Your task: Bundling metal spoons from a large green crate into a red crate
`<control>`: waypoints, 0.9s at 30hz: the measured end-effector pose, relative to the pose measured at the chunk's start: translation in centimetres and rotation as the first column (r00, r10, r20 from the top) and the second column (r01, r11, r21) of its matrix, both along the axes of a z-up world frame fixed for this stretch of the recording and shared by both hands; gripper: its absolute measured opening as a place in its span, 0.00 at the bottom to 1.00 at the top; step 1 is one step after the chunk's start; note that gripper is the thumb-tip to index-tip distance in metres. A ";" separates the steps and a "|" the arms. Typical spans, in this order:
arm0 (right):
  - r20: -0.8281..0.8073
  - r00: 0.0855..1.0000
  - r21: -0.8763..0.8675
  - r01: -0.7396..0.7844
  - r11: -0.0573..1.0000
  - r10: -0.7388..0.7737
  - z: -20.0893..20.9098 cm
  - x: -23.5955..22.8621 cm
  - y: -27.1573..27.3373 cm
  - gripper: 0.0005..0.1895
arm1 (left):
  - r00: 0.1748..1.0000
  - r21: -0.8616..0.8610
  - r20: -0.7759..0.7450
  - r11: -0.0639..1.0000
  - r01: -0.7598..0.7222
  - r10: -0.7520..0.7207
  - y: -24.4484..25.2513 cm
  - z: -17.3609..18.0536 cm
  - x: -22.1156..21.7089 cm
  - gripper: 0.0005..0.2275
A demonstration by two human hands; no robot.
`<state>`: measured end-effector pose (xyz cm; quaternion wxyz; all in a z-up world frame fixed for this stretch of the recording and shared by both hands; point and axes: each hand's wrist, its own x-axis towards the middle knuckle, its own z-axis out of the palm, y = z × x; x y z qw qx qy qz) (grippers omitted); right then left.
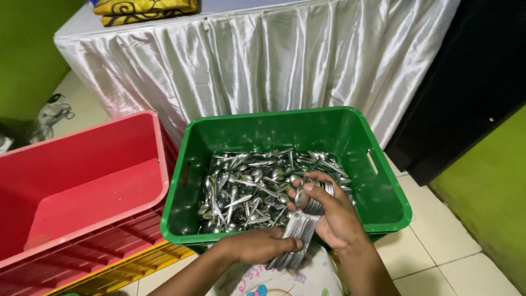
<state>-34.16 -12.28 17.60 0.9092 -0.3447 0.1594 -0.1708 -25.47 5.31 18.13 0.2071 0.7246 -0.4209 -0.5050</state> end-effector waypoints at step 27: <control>-0.129 0.991 -0.965 -0.133 0.225 0.034 2.9 3.5 7.6 0.76 | 0.917 -0.016 -0.334 0.972 -0.236 0.218 10.7 -2.6 6.4 0.14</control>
